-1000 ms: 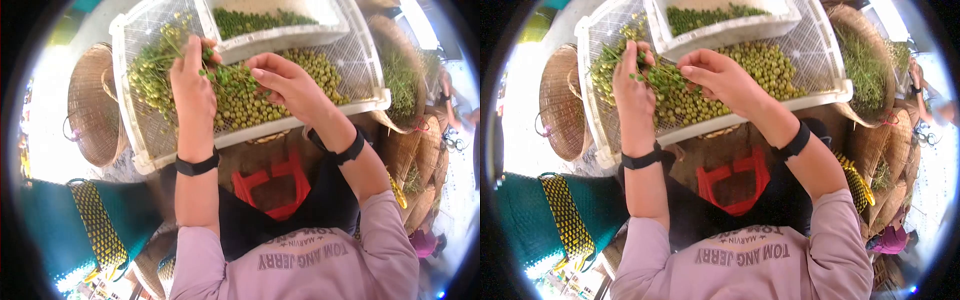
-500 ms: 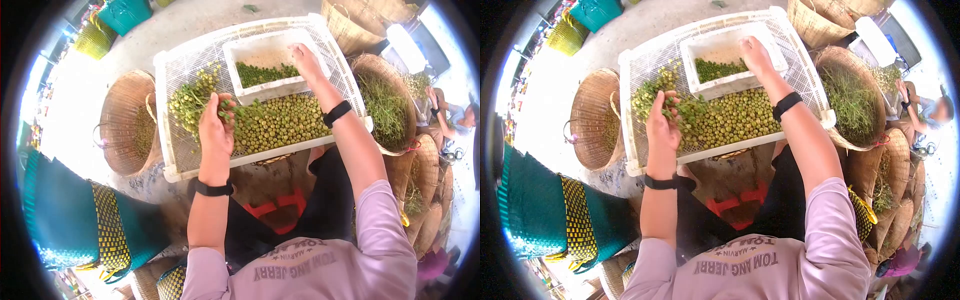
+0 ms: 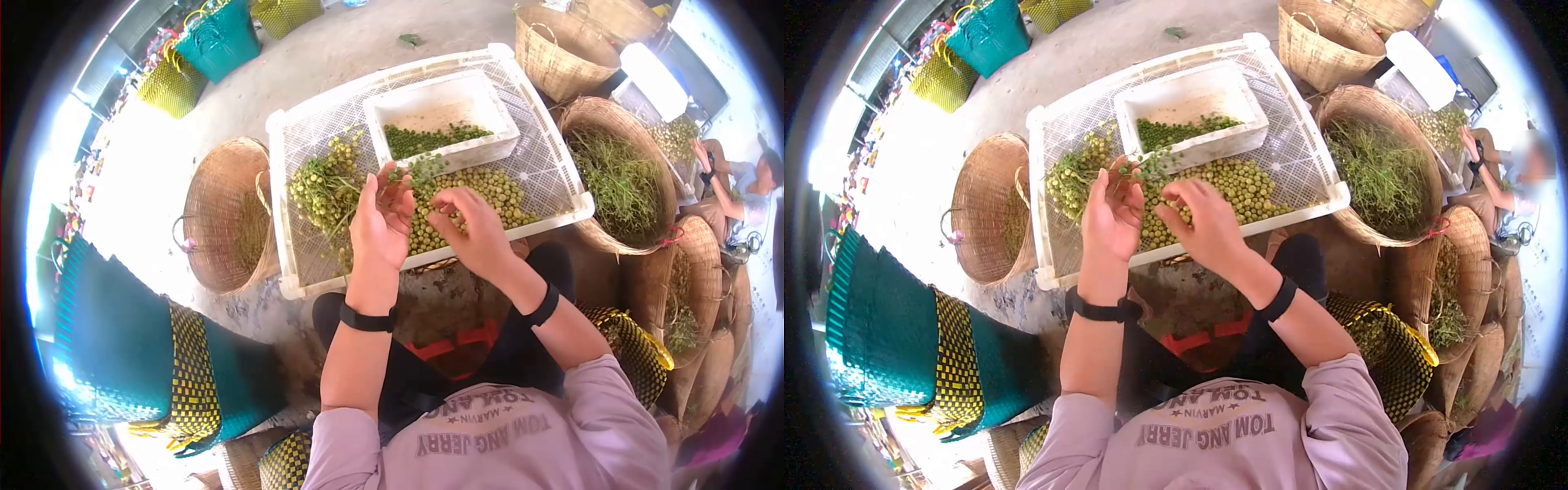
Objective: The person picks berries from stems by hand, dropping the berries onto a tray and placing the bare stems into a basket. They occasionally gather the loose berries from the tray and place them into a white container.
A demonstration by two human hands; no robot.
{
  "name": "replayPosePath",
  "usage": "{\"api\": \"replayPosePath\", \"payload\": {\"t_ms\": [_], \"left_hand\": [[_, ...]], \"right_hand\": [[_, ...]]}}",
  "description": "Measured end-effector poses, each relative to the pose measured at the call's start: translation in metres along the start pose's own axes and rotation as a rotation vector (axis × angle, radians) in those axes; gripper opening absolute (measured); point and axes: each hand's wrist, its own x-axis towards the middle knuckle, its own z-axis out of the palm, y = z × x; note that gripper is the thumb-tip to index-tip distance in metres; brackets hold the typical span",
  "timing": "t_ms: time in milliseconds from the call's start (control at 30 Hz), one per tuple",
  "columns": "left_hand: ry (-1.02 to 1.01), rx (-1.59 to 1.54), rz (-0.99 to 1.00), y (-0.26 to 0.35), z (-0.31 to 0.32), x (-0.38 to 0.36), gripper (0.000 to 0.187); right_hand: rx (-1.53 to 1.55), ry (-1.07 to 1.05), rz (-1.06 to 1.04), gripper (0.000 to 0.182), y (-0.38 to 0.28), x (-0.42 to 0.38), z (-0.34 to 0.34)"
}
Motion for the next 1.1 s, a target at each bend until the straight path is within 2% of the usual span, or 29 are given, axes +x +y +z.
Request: {"api": "replayPosePath", "payload": {"t_ms": [33, 67, 133, 167, 200, 267, 300, 400, 433, 467, 533, 600, 667, 833, 933, 1000, 1067, 1100], "left_hand": [[-0.041, 0.022, -0.014, -0.005, 0.000, -0.003, 0.033], [-0.047, 0.029, -0.021, -0.010, 0.004, -0.006, 0.033], [-0.076, -0.012, -0.086, -0.023, 0.015, -0.016, 0.033], [-0.113, -0.028, -0.119, -0.031, 0.018, -0.019, 0.033], [-0.121, -0.018, -0.130, -0.038, 0.025, -0.023, 0.033], [-0.155, -0.001, -0.178, -0.050, 0.040, -0.030, 0.034], [-0.161, -0.011, -0.198, -0.057, 0.046, -0.029, 0.034], [-0.146, -0.063, -0.261, -0.078, 0.062, -0.020, 0.033], [-0.159, -0.058, -0.280, -0.086, 0.067, -0.018, 0.033], [-0.164, -0.062, -0.290, -0.095, 0.072, -0.015, 0.033], [-0.178, -0.067, -0.319, -0.111, 0.084, -0.013, 0.033], [-0.191, -0.018, -0.328, -0.125, 0.095, -0.013, 0.033], [-0.208, -0.008, -0.354, -0.134, 0.105, -0.016, 0.034], [-0.235, -0.022, -0.406, -0.143, 0.110, -0.014, 0.033], [-0.253, -0.062, -0.421, -0.139, 0.114, -0.017, 0.035], [-0.285, -0.031, -0.382, -0.131, 0.112, -0.023, 0.035], [-0.239, -0.003, -0.356, -0.123, 0.113, -0.031, 0.036], [-0.273, 0.025, -0.342, -0.119, 0.111, -0.030, 0.036]], "right_hand": [[0.069, -0.042, 0.065, 0.023, -0.001, -0.006, -0.001], [0.069, -0.031, 0.070, 0.023, -0.002, -0.011, -0.003], [0.413, -0.126, 0.457, 0.026, -0.003, -0.021, -0.009], [0.564, -0.179, 0.506, 0.026, 0.001, -0.028, -0.013], [0.566, -0.162, 0.509, 0.026, 0.002, -0.033, -0.021], [0.520, -0.177, 0.513, 0.013, 0.002, -0.040, -0.046], [0.391, -0.196, 0.487, 0.009, 0.006, -0.043, -0.063], [0.275, -0.177, 0.498, 0.008, 0.007, -0.052, -0.119], [0.262, -0.145, 0.444, 0.008, 0.014, -0.058, -0.135], [0.308, -0.148, 0.511, 0.007, 0.016, -0.063, -0.154], [0.274, -0.113, 0.517, 0.011, 0.028, -0.074, -0.185], [0.371, -0.099, 0.505, 0.011, 0.039, -0.080, -0.209], [0.399, -0.114, 0.635, 0.012, 0.043, -0.085, -0.239], [0.612, 0.273, 0.556, 0.015, 0.081, -0.086, -0.295], [0.587, 0.442, 0.579, 0.019, 0.120, -0.079, -0.323], [0.292, 0.490, 0.602, 0.024, 0.166, -0.072, -0.335], [-1.061, 0.522, 0.438, 0.037, 0.193, -0.076, -0.321], [-0.785, 0.498, 0.444, 0.039, 0.182, -0.069, -0.306]]}}
